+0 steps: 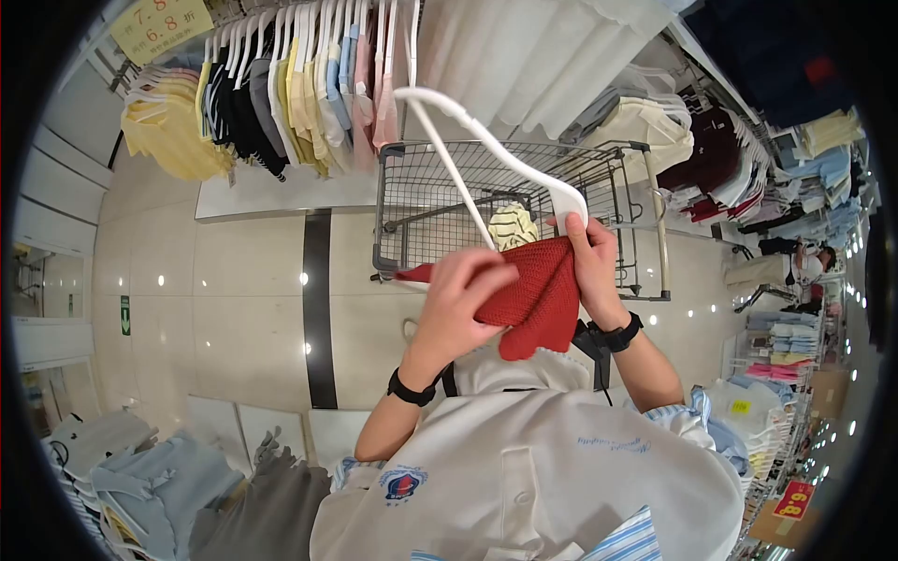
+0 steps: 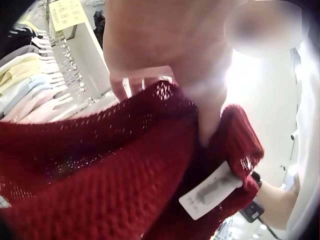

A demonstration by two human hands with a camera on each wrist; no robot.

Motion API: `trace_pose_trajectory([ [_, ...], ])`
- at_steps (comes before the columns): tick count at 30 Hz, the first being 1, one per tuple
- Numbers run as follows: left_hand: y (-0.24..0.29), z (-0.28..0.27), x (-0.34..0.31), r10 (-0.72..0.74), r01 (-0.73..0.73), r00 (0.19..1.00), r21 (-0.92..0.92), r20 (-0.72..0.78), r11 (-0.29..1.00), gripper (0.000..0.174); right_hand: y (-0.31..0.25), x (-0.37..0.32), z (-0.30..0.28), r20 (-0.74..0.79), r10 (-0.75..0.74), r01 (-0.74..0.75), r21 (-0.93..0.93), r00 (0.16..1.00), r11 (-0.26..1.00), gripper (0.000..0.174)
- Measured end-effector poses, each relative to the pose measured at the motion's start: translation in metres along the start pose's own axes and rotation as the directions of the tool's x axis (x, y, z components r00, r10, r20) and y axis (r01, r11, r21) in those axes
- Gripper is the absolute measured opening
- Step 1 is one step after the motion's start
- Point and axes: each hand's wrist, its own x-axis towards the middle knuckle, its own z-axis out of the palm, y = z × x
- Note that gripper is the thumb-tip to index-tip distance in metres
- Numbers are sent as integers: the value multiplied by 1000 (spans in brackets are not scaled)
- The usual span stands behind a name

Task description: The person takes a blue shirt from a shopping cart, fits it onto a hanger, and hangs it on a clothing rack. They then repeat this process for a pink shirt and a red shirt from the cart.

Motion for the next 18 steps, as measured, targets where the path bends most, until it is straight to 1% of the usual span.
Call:
trace_pose_trajectory([
  [1, -7, 9, -8, -3, 3, 1000, 1, 6, 1000, 54, 2, 2, 0, -24, 28, -27, 40, 999, 999, 43],
  [2, -21, 24, -22, -17, 18, 1000, -84, 20, 996, 46, 2, 4, 0, -34, 96, -91, 118, 995, 989, 43],
  [3, -21, 30, -24, -29, 34, 999, -168, 34, 985, 39, 5, 8, -3, -33, 98, -93, 123, 995, 988, 43],
  [4, -16, 32, -27, -192, 171, 981, -332, -30, 928, 30, 11, 12, -7, -26, 87, -84, 108, 996, 991, 43],
  [5, -16, 32, -30, -193, 175, 981, -326, -23, 929, 30, 18, 17, -12, -17, 81, -79, 94, 997, 992, 43],
  [6, -21, 32, -35, -366, 323, 930, -377, -44, 868, 25, 26, 22, -17, 5, 59, -60, 47, 998, 997, 40],
  [7, -23, 33, -40, -529, 457, 847, -427, -61, 781, 20, 30, 22, -21, 11, 64, -65, 59, 998, 996, 40],
  [8, -24, 40, -44, -556, 435, 820, -481, -138, 761, 13, 33, 22, -23, 14, 69, -70, 45, 997, 997, 37],
  [9, -20, 44, -42, -559, 441, 816, -467, -146, 766, 13, 35, 22, -25, 21, 73, -74, 32, 997, 997, 35],
  [10, -16, 47, -38, -649, 413, 731, -619, -213, 668, 16, 33, 23, -27, 36, 73, -74, 46, 997, 996, 35],
  [11, -11, 50, -33, -732, 346, 631, -751, -257, 562, 19, 30, 22, -30, 85, 89, -94, 48, 992, 994, 33],
  [12, -2, 50, -23, -801, 383, 555, -786, -223, 485, 28, 26, 20, -34, 133, 108, -116, 49, 985, 992, 31],
  [13, 6, 54, -15, -801, 393, 551, -773, -235, 498, 28, 27, 18, -38, 180, 127, -138, 51, 975, 989, 29],
  [14, 14, 60, -5, -844, 369, 499, -832, -198, 414, 27, 34, 15, -38, 205, 136, -154, 77, 969, 985, 29],
  [15, 20, 67, 2, -880, 336, 448, -883, -156, 328, 28, 51, 13, -36, 220, 118, -139, 79, 968, 987, 27],
  [16, 26, 72, 11, -890, 400, 448, -871, -85, 285, 33, 57, 10, -33, 282, 86, -127, 131, 956, 983, 28],
  [17, 42, 83, 21, -925, 426, 375, -876, -56, 226, 38, 60, 7, -29, 339, 49, -117, 183, 940, 976, 30],
  [18, 39, 92, 22, -905, 442, 425, -869, -15, 221, 41, 64, 5, -28, 345, 42, -118, 201, 937, 972, 30],
])
